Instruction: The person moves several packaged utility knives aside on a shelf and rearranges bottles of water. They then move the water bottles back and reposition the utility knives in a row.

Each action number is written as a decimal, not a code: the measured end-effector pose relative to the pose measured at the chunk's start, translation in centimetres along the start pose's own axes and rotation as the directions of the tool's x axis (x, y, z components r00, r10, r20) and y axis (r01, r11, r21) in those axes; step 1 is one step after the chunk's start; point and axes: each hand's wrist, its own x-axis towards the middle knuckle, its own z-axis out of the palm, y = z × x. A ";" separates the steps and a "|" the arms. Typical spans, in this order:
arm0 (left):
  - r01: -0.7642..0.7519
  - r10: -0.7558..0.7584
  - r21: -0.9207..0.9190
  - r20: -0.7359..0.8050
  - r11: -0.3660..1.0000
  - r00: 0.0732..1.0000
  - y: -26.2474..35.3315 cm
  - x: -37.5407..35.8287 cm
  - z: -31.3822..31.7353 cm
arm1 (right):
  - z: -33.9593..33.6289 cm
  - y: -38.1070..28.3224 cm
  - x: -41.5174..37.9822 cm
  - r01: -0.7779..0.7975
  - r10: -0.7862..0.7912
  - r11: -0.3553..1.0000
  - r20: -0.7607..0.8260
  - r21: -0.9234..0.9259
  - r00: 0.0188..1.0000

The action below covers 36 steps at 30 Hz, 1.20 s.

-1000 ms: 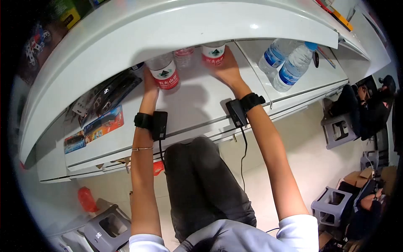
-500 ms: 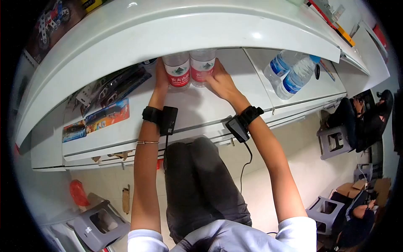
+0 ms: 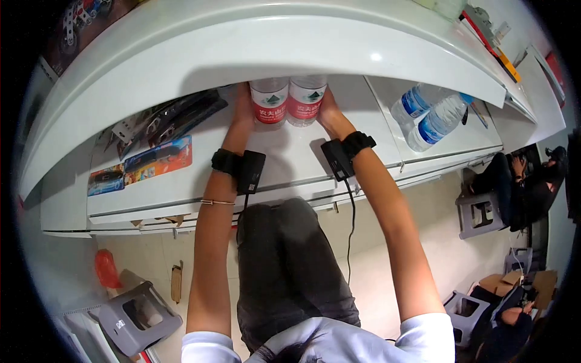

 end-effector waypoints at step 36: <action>-0.203 0.203 0.006 0.012 0.979 0.979 -0.6 0.8 -0.4 | -7.5 -1.9 -4.8 0.508 -0.710 0.689 -0.621 -0.517 0.332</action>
